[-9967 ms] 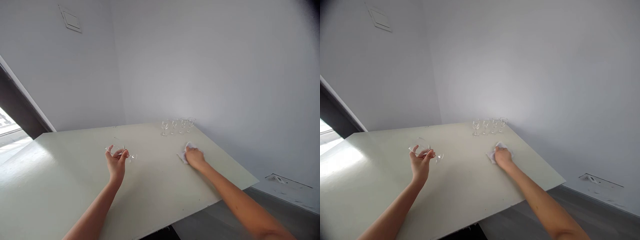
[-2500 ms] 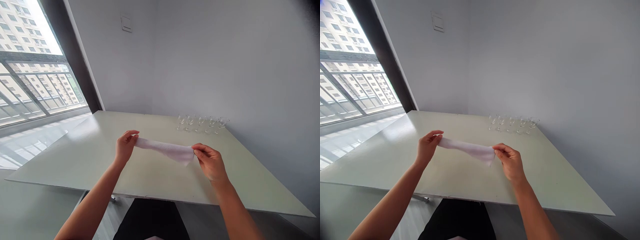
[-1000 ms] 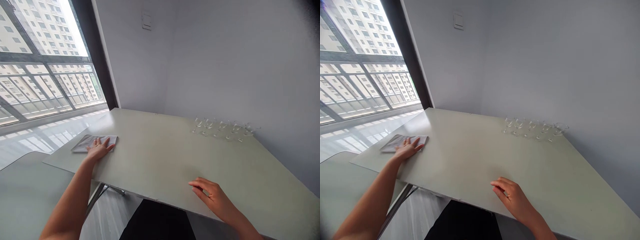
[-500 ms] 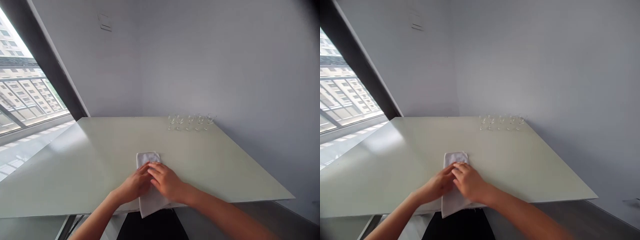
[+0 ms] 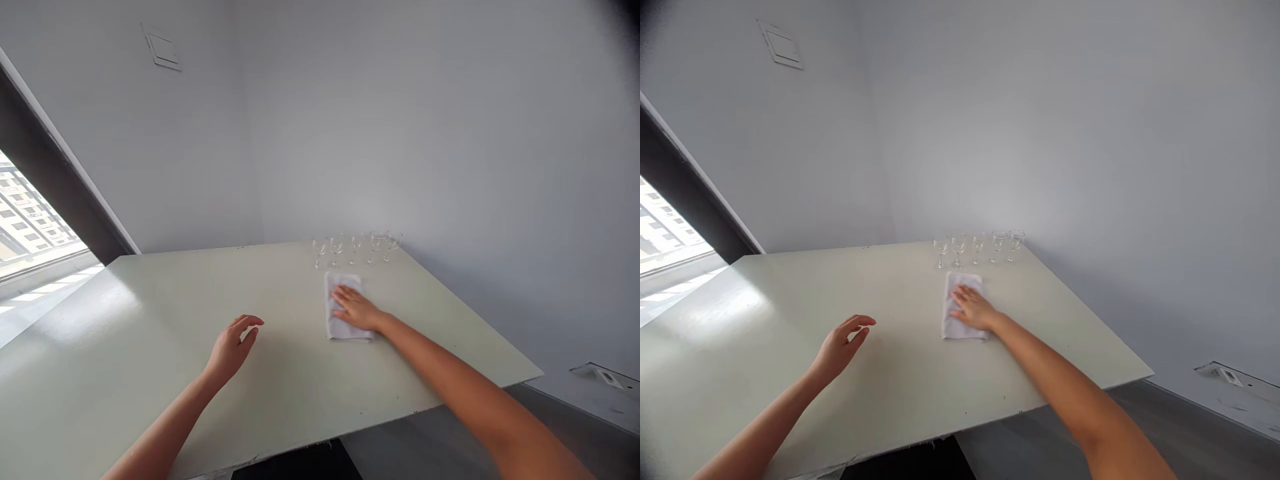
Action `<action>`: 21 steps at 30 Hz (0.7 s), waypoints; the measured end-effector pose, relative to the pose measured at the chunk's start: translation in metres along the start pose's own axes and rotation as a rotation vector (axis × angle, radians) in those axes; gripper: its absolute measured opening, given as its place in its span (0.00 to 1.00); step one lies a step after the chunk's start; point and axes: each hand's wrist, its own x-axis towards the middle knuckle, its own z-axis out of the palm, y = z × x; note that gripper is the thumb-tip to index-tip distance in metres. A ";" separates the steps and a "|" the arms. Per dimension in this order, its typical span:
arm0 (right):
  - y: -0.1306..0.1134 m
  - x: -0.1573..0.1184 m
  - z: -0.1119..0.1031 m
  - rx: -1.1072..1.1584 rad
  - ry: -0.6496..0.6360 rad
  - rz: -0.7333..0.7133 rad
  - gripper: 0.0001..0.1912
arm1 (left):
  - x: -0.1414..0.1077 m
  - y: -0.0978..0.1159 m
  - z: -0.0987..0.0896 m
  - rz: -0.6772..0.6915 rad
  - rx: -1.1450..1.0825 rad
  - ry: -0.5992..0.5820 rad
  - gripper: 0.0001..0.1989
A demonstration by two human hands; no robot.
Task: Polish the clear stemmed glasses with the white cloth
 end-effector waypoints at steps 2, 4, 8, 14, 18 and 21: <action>0.054 -0.027 -0.004 -0.023 0.055 0.143 0.39 | 0.002 -0.006 0.001 -0.037 -0.032 -0.023 0.13; 0.100 -0.060 -0.006 -0.035 0.100 0.287 0.38 | 0.006 -0.008 0.001 -0.064 -0.062 -0.047 0.13; 0.154 -0.118 -0.011 -0.026 0.197 0.491 0.32 | 0.020 -0.004 0.005 -0.085 -0.121 -0.077 0.13; 0.143 -0.126 -0.030 0.107 0.315 0.564 0.21 | 0.078 0.021 0.037 -0.143 -0.290 -0.073 0.10; 0.104 -0.072 -0.038 0.210 0.668 0.549 0.16 | 0.139 0.051 0.071 -0.243 -0.531 -0.053 0.13; 0.073 -0.018 -0.036 0.568 0.730 0.458 0.15 | 0.182 0.074 0.100 -0.260 -0.629 -0.046 0.23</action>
